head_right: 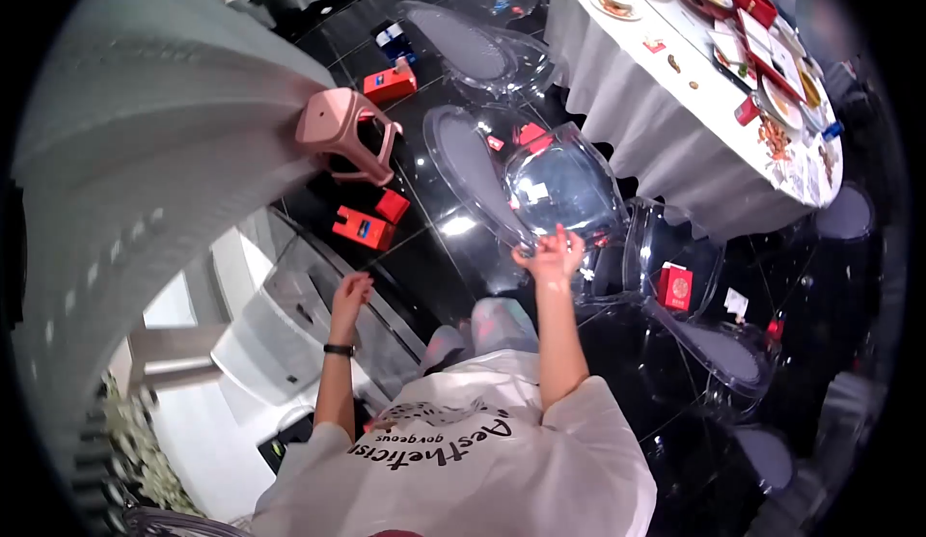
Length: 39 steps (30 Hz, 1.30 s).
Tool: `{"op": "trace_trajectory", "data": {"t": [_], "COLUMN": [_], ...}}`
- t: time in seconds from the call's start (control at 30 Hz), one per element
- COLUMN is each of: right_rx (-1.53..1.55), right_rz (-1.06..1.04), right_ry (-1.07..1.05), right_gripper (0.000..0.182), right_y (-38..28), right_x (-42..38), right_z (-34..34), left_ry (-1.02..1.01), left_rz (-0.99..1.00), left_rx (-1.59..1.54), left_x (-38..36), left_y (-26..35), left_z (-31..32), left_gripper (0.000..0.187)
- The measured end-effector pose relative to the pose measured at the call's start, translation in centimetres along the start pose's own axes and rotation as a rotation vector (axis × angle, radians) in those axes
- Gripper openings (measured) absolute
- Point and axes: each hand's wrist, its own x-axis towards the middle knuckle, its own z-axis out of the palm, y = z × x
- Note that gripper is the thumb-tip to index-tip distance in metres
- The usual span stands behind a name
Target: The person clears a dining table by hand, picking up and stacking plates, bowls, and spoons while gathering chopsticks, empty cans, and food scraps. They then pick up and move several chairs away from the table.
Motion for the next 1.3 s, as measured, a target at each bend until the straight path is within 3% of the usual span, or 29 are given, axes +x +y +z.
{"op": "trace_trajectory", "data": {"t": [0.17,0.33,0.5,0.53,0.73,0.77,0.8,0.83,0.87,0.97,1.0,1.07,1.17,1.3], "right_rx": [-0.146,-0.254,-0.120,-0.096,-0.006,-0.065,-0.565,-1.003,-1.137,-1.115,-1.086,-1.037,-1.197,-0.997], "right_rz": [-0.161,-0.460,-0.664,-0.702,-0.965,-1.036,-1.183,-1.284,-1.400,-1.290,-1.255,-1.224,-1.091,-1.084], "right_ry": [0.149,0.142,0.473,0.553,1.030,1.094,1.196,1.440,1.304,0.391,0.180,0.017,0.177,0.473], "right_gripper": [0.015,0.018,0.031,0.033,0.048,0.051,0.050,0.043,0.046,0.055,0.059,0.061,0.059,0.058], "right_y": [-1.5,-3.5,-6.8,-7.4,-8.3,-7.7,-7.5,-7.2,-5.2,2.5,5.3,10.0,12.3,15.7], "right_x": [-1.0,4.2,6.6,6.8,5.8,5.9,6.2,6.9,9.5,20.8,24.9,32.4,39.5,38.4], "right_z": [4.4,2.5,1.0,1.1,5.7,7.8,9.3,11.1,17.5,36.6,41.9,50.8,54.6,56.3], "left_ry": [-0.355,-0.464,-0.235,-0.194,-0.005,-0.017,-0.035,-0.089,-0.113,-0.236,-0.265,-0.366,-0.544,-0.701], "left_rz": [0.144,0.216,0.122,0.170,0.669,0.674,0.650,0.500,0.347,-0.076,-0.215,-0.540,-0.898,-1.185], "left_rx": [0.083,0.071,0.158,0.026,0.268,0.260,0.243,0.153,0.018,-0.241,-0.299,-0.363,-0.315,-0.185], "left_x": [18.2,34.3,51.9,56.8,76.4,79.4,82.3,85.0,87.4,93.4,95.1,96.1,96.3,96.6], "left_y": [9.0,14.5,22.9,22.9,33.5,33.9,33.9,33.7,32.6,28.6,26.8,24.8,25.9,28.2], "left_z": [4.5,7.0,7.8,7.8,11.8,12.9,14.1,15.2,16.3,18.7,19.4,19.8,19.6,19.2], "left_gripper": [0.018,0.019,0.016,0.018,0.029,0.032,0.034,0.037,0.038,0.039,0.040,0.042,0.047,0.058]}}
